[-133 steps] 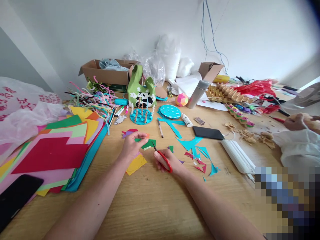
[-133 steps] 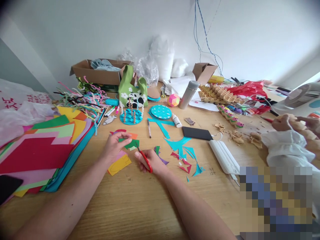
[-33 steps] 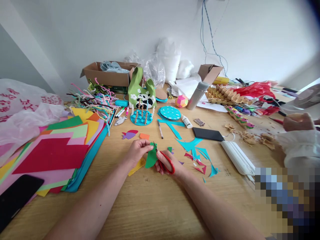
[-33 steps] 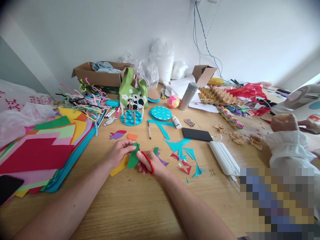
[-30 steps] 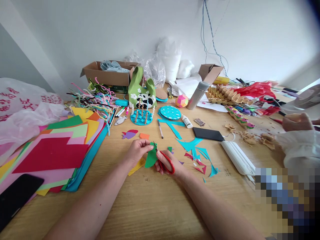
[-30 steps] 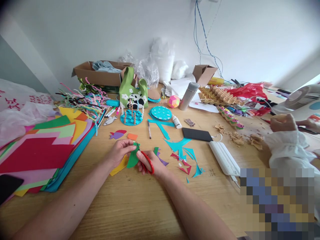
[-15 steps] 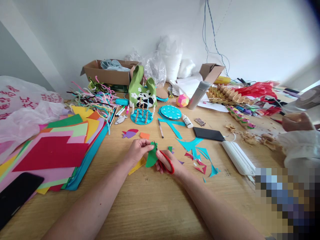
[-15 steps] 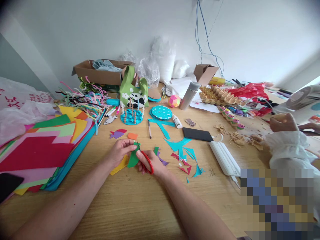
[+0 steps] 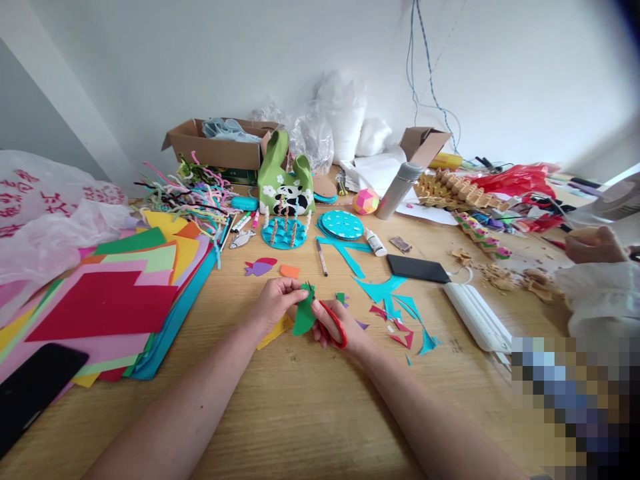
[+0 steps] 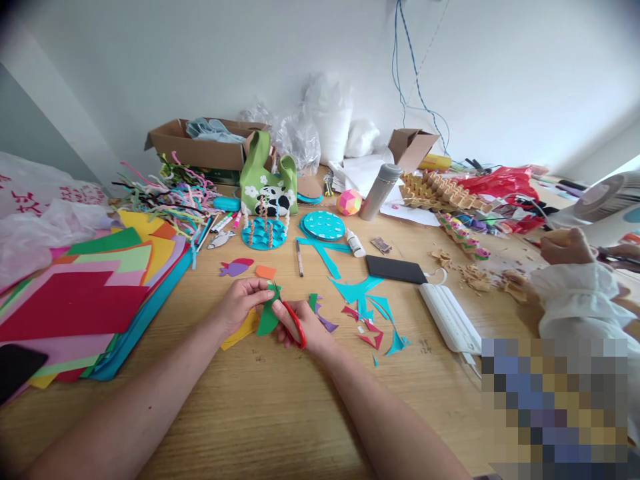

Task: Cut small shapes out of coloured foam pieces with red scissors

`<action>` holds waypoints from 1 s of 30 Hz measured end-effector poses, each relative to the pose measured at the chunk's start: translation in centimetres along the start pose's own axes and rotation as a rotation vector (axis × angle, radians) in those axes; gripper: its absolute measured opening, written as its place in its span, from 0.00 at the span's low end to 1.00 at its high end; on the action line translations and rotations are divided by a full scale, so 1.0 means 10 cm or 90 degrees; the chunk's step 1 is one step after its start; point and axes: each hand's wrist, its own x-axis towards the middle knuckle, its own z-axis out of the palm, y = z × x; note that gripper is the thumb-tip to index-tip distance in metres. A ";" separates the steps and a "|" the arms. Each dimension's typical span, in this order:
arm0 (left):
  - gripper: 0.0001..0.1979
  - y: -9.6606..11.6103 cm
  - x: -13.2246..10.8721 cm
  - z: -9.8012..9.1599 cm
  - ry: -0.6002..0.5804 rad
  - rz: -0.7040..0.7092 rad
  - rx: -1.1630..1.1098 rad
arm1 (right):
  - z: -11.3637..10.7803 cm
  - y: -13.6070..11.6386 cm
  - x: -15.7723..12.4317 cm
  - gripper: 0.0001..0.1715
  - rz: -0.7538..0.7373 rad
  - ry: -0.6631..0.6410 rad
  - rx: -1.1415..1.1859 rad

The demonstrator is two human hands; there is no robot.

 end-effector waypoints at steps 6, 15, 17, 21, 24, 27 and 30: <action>0.09 -0.01 0.01 -0.01 0.000 -0.004 -0.006 | 0.00 0.00 0.00 0.42 -0.001 0.002 0.005; 0.10 -0.03 0.00 -0.01 0.021 -0.025 -0.023 | 0.01 0.01 0.01 0.41 0.007 0.005 0.010; 0.10 -0.02 0.00 -0.01 0.014 -0.024 -0.015 | 0.01 0.01 0.01 0.40 0.006 0.004 0.010; 0.10 -0.02 0.00 -0.01 0.004 -0.027 -0.023 | 0.00 0.00 -0.01 0.38 -0.002 0.000 0.010; 0.10 -0.02 0.01 0.00 0.008 -0.031 -0.032 | 0.00 -0.01 -0.01 0.37 -0.004 -0.002 0.009; 0.10 -0.02 0.01 0.00 0.011 -0.032 -0.031 | 0.00 0.00 0.00 0.37 -0.009 -0.001 0.010; 0.10 -0.01 0.00 0.00 0.010 -0.033 -0.034 | 0.00 0.02 0.01 0.36 -0.010 -0.001 0.011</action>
